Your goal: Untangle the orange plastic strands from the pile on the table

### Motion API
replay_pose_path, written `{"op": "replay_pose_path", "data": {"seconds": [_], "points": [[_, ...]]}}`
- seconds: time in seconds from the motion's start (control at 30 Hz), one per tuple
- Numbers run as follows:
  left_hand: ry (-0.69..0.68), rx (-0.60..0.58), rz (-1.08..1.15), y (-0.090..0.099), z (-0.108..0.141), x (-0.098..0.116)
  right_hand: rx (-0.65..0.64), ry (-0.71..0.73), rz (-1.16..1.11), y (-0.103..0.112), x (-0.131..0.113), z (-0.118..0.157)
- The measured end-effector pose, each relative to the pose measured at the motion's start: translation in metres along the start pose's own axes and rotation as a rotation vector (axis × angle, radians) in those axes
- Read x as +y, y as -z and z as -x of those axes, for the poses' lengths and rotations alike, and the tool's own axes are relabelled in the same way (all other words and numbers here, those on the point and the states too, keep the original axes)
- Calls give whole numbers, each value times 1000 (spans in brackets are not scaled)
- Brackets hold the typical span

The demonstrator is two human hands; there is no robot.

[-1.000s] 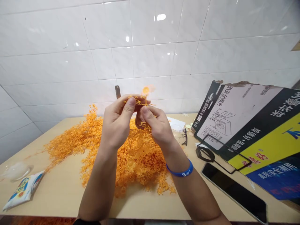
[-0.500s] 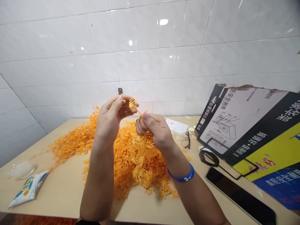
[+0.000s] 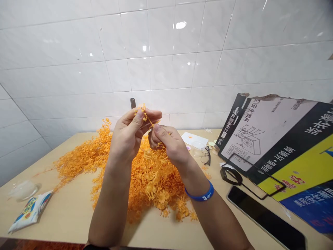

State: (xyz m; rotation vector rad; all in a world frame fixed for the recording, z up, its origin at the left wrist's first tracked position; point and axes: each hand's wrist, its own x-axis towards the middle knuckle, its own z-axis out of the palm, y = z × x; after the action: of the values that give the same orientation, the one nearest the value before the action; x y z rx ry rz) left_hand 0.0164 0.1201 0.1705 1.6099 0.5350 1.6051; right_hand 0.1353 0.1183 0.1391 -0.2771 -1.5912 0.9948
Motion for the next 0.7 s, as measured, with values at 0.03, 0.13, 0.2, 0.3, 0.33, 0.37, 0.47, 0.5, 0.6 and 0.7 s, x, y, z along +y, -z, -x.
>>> {"op": "replay_pose_path", "data": {"seconds": [0.03, 0.13, 0.2, 0.3, 0.33, 0.37, 0.47, 0.5, 0.6, 0.7], "points": [[34, 36, 36, 1, -1, 1, -47, 29, 29, -1, 1, 1], [151, 73, 147, 7, -6, 5, -197, 81, 89, -3, 6, 3], [132, 111, 137, 15, -8, 7, -181, 79, 56, -3, 10, 2], [-39, 194, -123, 27, -11, 6, -4, 38, -53, 3, 15, -3], [-79, 200, -245, 31, -12, 5, 52, 19, -79, 6, 16, -5], [-91, 185, -364, 33, -12, 2, 103, 3, -99, 9, 16, -7], [-13, 83, -603, 36, -15, -8, 213, -34, -104, 15, 14, -10], [22, 59, -642, 36, -16, -12, 240, -48, -93, 16, 13, -10], [80, 42, -732, 33, -19, -21, 298, -86, -55, 19, 11, -10], [147, -52, -865, 31, -20, -25, 354, -101, -30, 22, 10, -10]]}}
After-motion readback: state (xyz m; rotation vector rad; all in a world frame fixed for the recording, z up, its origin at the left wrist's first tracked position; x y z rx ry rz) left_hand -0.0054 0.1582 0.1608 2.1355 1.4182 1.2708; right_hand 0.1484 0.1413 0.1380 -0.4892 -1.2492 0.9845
